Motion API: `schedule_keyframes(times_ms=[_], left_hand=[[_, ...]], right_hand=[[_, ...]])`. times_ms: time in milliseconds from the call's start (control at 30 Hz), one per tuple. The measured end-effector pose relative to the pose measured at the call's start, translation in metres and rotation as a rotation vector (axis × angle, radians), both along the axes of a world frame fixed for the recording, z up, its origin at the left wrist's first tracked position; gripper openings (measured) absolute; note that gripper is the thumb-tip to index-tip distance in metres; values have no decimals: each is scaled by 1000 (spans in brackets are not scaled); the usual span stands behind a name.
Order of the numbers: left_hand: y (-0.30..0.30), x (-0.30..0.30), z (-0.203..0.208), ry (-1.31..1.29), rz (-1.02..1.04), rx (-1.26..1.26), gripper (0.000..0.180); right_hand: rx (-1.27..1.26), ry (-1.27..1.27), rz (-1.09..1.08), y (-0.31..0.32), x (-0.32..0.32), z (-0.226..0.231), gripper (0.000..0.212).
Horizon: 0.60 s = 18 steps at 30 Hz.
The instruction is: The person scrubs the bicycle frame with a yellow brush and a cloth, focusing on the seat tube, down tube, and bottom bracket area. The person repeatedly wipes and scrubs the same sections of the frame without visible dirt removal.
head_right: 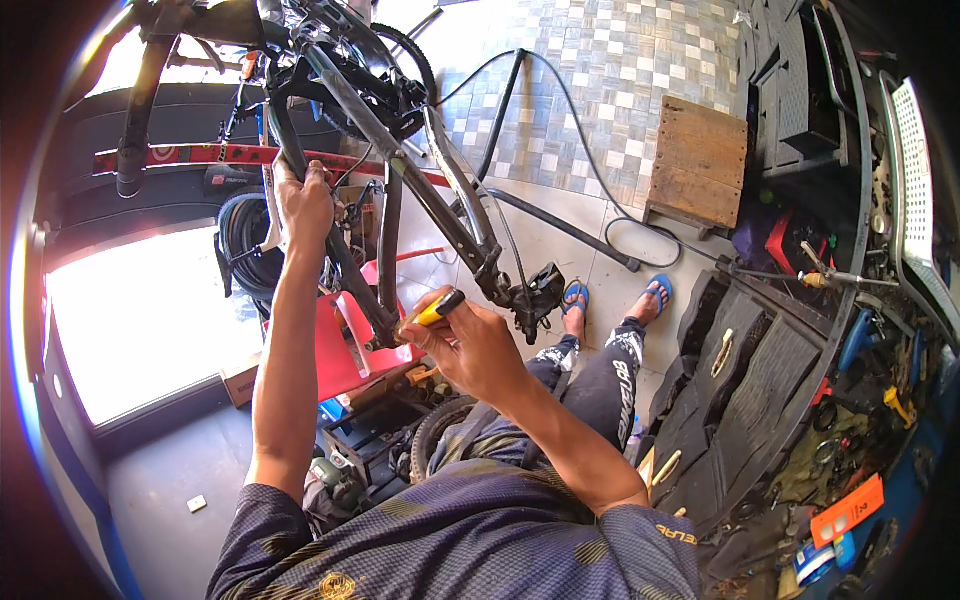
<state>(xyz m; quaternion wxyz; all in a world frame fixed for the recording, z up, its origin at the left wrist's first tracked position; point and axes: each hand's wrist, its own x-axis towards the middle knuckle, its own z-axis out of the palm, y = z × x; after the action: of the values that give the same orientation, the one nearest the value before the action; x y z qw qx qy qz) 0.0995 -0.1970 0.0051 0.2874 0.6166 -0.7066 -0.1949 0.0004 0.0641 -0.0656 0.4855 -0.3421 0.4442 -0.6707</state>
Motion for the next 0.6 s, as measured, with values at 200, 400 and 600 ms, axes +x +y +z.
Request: schedule_keyframes(times_ms=[200, 400, 600], left_hand=[[-2, 3, -4, 13, 1, -22, 35], [0, 2, -3, 35, -1, -5, 37], [-1, 3, -3, 61, -18, -7, 35]], right_hand=[[-7, 186, 125, -9, -6, 1, 28], [-328, 285, 109, -9, -13, -9, 27], [-655, 844, 12, -7, -19, -19, 14]])
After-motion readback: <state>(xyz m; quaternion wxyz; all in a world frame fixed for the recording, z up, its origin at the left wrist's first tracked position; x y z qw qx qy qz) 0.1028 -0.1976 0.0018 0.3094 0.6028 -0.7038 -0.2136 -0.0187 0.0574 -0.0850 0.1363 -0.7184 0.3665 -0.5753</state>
